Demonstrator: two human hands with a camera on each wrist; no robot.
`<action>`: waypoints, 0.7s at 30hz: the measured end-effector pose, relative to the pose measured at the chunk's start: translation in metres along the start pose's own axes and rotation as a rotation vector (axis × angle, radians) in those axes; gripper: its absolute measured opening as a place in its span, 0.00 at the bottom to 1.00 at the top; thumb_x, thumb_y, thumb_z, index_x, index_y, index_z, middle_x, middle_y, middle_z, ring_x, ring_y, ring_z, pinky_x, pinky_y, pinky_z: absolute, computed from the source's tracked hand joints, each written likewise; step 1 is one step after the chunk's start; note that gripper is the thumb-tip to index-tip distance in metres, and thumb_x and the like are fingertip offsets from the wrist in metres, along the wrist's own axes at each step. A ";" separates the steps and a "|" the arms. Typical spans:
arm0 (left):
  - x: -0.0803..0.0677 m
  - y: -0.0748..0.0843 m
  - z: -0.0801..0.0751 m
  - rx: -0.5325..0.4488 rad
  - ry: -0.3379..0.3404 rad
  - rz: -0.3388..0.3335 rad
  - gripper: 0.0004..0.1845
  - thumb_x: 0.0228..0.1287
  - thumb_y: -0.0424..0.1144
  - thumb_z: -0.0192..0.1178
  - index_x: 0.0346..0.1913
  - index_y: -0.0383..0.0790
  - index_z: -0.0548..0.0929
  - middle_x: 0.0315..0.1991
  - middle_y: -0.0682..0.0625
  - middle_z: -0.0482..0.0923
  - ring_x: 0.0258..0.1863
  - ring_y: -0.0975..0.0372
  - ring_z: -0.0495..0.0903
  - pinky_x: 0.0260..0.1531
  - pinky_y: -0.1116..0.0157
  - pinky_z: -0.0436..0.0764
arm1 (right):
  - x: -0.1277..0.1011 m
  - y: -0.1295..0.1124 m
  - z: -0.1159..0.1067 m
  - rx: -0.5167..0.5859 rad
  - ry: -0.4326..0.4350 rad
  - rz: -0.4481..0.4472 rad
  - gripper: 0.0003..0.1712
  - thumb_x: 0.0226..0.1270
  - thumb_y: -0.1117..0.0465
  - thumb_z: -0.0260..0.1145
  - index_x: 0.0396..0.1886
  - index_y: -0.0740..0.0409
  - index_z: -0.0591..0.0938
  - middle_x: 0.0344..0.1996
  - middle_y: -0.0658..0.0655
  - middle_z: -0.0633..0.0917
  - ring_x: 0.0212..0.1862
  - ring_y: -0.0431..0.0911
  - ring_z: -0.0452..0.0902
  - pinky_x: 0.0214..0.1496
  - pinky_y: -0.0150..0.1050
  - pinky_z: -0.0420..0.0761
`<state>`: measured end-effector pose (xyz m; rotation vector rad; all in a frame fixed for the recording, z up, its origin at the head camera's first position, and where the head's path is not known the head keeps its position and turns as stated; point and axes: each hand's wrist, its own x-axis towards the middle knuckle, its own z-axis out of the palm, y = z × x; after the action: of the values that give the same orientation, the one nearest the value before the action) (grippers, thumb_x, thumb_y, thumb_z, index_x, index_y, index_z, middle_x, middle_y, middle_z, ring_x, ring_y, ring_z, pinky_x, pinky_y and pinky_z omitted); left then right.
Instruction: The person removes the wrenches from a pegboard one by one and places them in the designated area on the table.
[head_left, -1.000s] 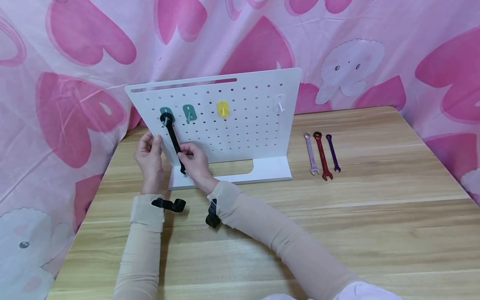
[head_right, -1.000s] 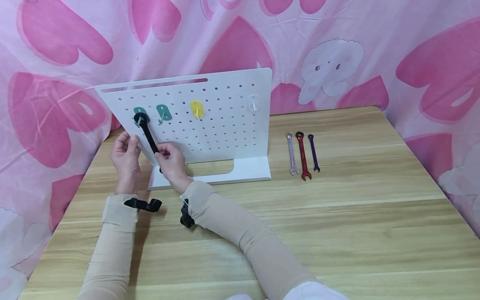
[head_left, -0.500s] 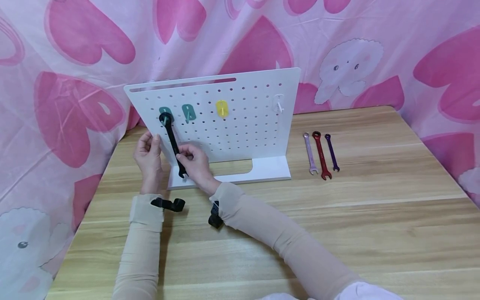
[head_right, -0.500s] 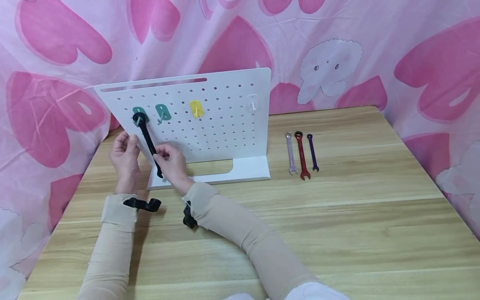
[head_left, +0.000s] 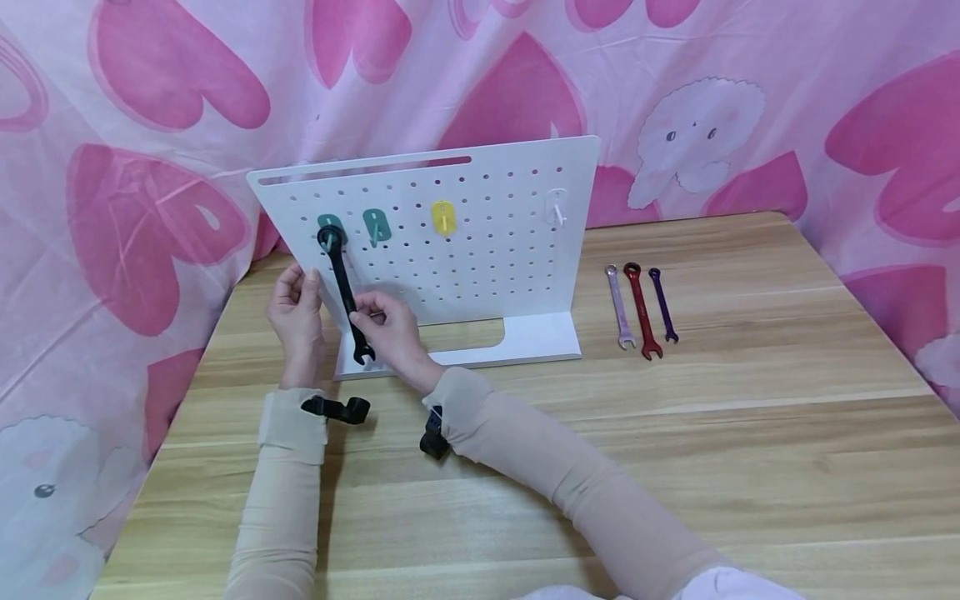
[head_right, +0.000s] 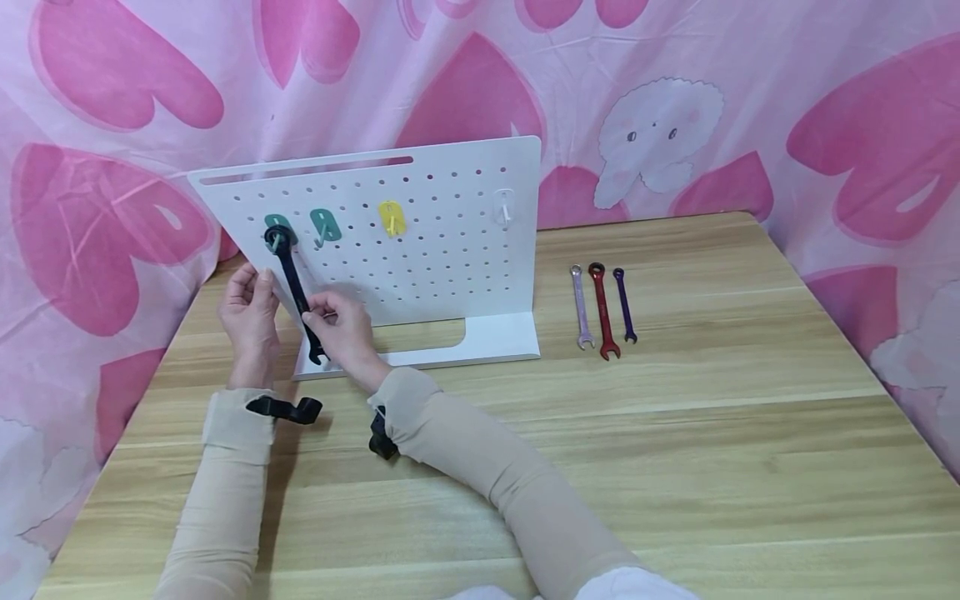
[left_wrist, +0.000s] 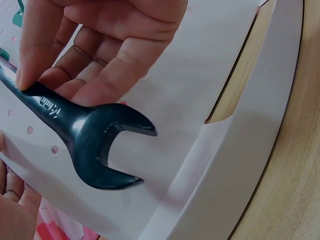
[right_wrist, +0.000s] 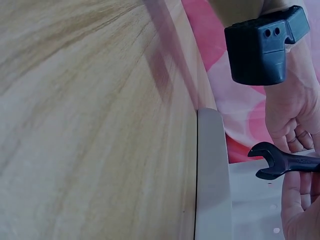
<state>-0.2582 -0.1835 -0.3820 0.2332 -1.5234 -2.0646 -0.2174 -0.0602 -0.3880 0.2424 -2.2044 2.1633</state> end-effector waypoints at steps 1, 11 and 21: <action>0.000 0.000 0.000 0.003 -0.002 0.001 0.06 0.60 0.31 0.63 0.39 0.44 0.84 0.28 0.54 0.78 0.29 0.67 0.71 0.30 0.75 0.75 | 0.000 0.000 0.000 -0.002 -0.001 -0.003 0.09 0.63 0.67 0.64 0.43 0.61 0.82 0.33 0.54 0.82 0.31 0.33 0.73 0.35 0.24 0.74; -0.001 0.001 -0.001 0.017 -0.012 0.004 0.06 0.60 0.32 0.63 0.40 0.44 0.84 0.29 0.54 0.77 0.29 0.67 0.71 0.32 0.74 0.76 | -0.004 -0.002 -0.001 0.004 -0.021 0.009 0.08 0.64 0.66 0.63 0.43 0.60 0.82 0.33 0.54 0.82 0.30 0.34 0.73 0.32 0.24 0.74; -0.001 0.001 -0.001 0.009 -0.007 0.000 0.06 0.59 0.31 0.64 0.38 0.45 0.84 0.28 0.53 0.76 0.28 0.67 0.70 0.27 0.75 0.74 | -0.007 -0.005 -0.001 0.009 -0.038 0.026 0.08 0.63 0.67 0.64 0.42 0.62 0.81 0.32 0.55 0.82 0.27 0.34 0.75 0.30 0.27 0.79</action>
<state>-0.2571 -0.1838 -0.3813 0.2300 -1.5370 -2.0609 -0.2102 -0.0588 -0.3838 0.2593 -2.2306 2.2006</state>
